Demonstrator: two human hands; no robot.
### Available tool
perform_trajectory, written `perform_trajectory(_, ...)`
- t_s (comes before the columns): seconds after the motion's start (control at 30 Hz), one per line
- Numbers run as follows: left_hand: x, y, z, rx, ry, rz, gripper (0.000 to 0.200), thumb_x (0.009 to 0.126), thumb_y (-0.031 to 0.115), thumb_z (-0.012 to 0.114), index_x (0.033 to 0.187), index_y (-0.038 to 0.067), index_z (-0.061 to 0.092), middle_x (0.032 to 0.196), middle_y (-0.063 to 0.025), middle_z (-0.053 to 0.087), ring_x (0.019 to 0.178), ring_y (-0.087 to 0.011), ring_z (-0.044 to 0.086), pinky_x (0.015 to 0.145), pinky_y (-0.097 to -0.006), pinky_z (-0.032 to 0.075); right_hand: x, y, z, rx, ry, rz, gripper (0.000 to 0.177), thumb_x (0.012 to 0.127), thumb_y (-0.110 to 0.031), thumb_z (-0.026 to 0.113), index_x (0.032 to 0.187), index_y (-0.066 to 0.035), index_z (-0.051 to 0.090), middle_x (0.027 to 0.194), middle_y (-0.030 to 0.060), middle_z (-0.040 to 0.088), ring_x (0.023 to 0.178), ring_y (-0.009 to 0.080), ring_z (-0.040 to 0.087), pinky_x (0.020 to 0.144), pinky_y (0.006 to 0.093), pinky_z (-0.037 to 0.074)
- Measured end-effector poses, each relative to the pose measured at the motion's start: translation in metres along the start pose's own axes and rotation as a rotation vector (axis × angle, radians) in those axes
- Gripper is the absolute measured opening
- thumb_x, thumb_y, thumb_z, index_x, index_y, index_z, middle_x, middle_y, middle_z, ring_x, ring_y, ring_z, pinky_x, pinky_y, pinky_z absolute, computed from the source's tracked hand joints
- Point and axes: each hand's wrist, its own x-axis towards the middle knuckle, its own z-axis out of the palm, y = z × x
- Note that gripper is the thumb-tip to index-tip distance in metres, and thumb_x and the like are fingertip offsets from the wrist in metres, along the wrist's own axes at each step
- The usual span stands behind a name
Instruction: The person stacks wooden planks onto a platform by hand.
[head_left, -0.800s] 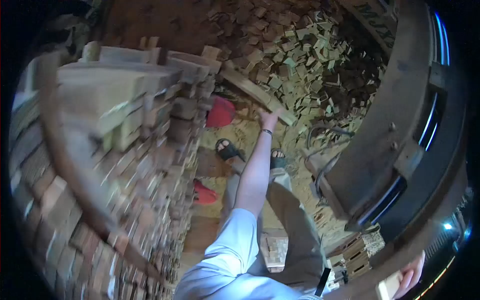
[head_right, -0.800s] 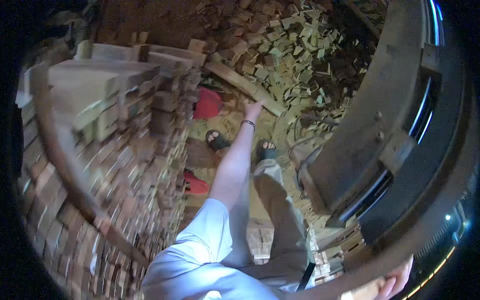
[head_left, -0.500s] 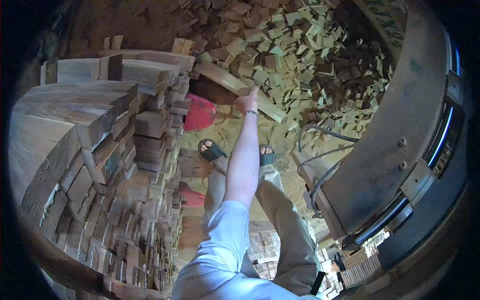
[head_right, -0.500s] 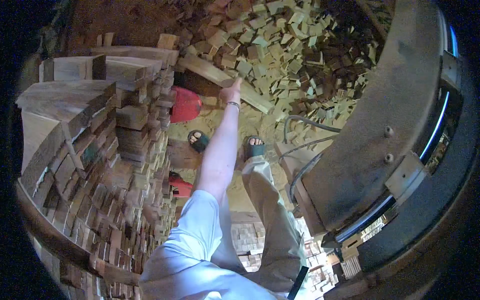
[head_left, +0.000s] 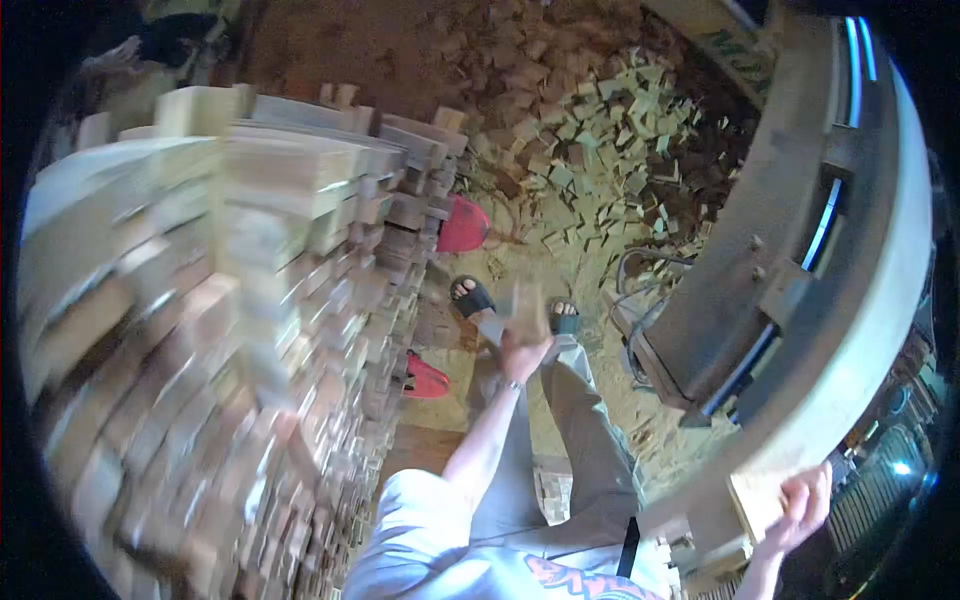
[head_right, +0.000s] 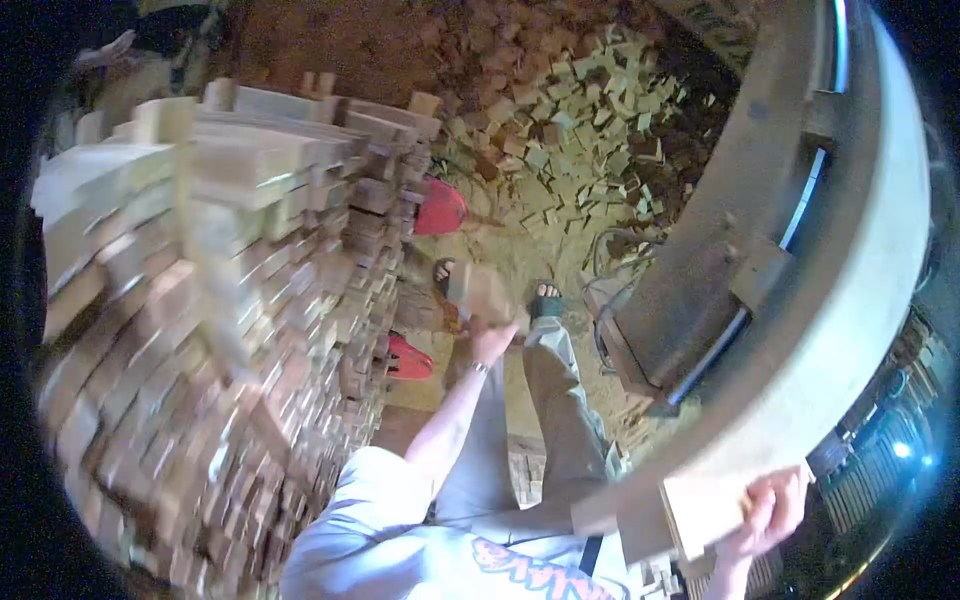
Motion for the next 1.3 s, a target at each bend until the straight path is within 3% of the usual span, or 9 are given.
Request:
perform_trajectory(0.17, -0.122, 0.026, -0.086, -0.212, -0.023, -0.076, 0.053, 0.074, 0.017, 0.080, 0.118, 0.000, 0.055, 0.112, -0.0105, 0.063, 0.103, -0.0216, 0.061, 0.093, -0.0358, 0.048, -0.010, 0.008, 0.033, 0.361, 0.301, 0.146, 0.024, 0.088, -0.003, 0.061, 0.068, 0.000, 0.048, 0.070, 0.0055, 0.046, 0.060, 0.0126, 0.042, 0.051, 0.0278, 0.033)
perform_trajectory(0.2, -0.149, 0.033, -0.097, -0.307, -0.005, -0.073, 0.054, 0.075, 0.015, 0.078, 0.120, 0.001, 0.052, 0.112, -0.0091, 0.062, 0.103, -0.0214, 0.060, 0.093, -0.0355, 0.047, -0.002, -0.004, 0.018, 0.172, 0.212, -0.031, 0.029, 0.088, -0.006, 0.062, 0.066, 0.000, 0.044, 0.067, 0.0066, 0.040, 0.059, 0.0137, 0.038, 0.051, 0.0304, 0.031)
perform_trajectory(0.3, -0.215, 0.072, -0.139, -0.032, 0.054, 0.389, 0.059, 0.073, 0.008, 0.074, 0.124, 0.004, 0.045, 0.111, -0.0067, 0.054, 0.110, -0.0200, 0.054, 0.098, -0.0328, 0.042, -0.004, -0.019, 0.011, 0.171, 0.266, -0.053, 0.031, 0.087, -0.016, 0.066, 0.064, -0.003, 0.049, 0.067, 0.0099, 0.045, 0.063, 0.0258, 0.046, 0.057, 0.0373, 0.039)
perform_trajectory(0.37, -0.231, 0.023, -0.142, -0.141, 0.006, 0.292, 0.060, 0.067, 0.006, 0.074, 0.122, 0.005, 0.048, 0.112, -0.0078, 0.054, 0.111, -0.0183, 0.052, 0.100, -0.0316, 0.040, -0.009, -0.017, 0.011, 0.102, 0.237, -0.068, 0.036, 0.089, -0.024, 0.065, 0.064, -0.004, 0.047, 0.068, 0.0100, 0.047, 0.066, 0.0279, 0.050, 0.059, 0.0386, 0.041)
perform_trajectory(0.43, -0.275, 0.070, -0.162, 0.095, 0.241, 0.581, 0.057, 0.066, 0.009, 0.076, 0.117, 0.006, 0.051, 0.111, -0.0066, 0.055, 0.107, -0.0178, 0.054, 0.096, -0.0312, 0.043, -0.016, -0.014, 0.012, 0.114, 0.268, -0.099, 0.037, 0.090, -0.026, 0.063, 0.064, -0.005, 0.046, 0.069, 0.0099, 0.048, 0.067, 0.0284, 0.051, 0.059, 0.0395, 0.042)
perform_trajectory(0.53, -0.324, 0.077, -0.184, -0.087, 0.213, 0.395, 0.055, 0.065, 0.014, 0.079, 0.113, 0.008, 0.055, 0.114, -0.0089, 0.057, 0.109, -0.0269, 0.057, 0.094, -0.0360, 0.046, -0.026, -0.006, 0.025, 0.068, 0.418, -0.249, 0.038, 0.092, -0.030, 0.060, 0.065, -0.006, 0.047, 0.071, 0.0095, 0.050, 0.070, 0.0297, 0.053, 0.061, 0.0419, 0.043)
perform_trajectory(0.67, -0.370, 0.070, -0.203, 0.169, 0.257, 0.554, 0.063, 0.059, 0.008, 0.078, 0.117, 0.008, 0.053, 0.115, -0.0139, 0.056, 0.113, -0.0337, 0.055, 0.099, -0.0412, 0.044, -0.036, -0.006, 0.023, 0.092, 0.283, -0.140, 0.040, 0.094, -0.033, 0.054, 0.067, -0.005, 0.050, 0.075, 0.0113, 0.054, 0.076, 0.0327, 0.055, 0.069, 0.0458, 0.044)
perform_trajectory(1.07, -0.460, -0.037, -0.217, 0.061, 0.470, 0.119, 0.068, 0.058, 0.024, 0.079, 0.120, 0.008, 0.056, 0.118, -0.0148, 0.060, 0.113, -0.0322, 0.057, 0.095, -0.0402, 0.047, -0.031, 0.002, 0.029, 0.133, 0.290, -0.157, 0.043, 0.095, -0.039, 0.051, 0.070, -0.004, 0.058, 0.080, 0.0132, 0.059, 0.080, 0.0337, 0.058, 0.072, 0.0456, 0.044)
perform_trajectory(1.3, -0.506, 0.073, -0.262, 0.090, 0.561, 0.231, 0.076, 0.066, 0.040, 0.077, 0.128, 0.008, 0.045, 0.095, -0.0239, 0.067, 0.087, -0.0425, 0.066, 0.075, -0.0496, 0.054, -0.067, -0.005, 0.037, 0.132, 0.259, -0.130, 0.043, 0.094, -0.038, 0.052, 0.069, -0.003, 0.058, 0.080, 0.0137, 0.059, 0.081, 0.0338, 0.058, 0.075, 0.0447, 0.045)
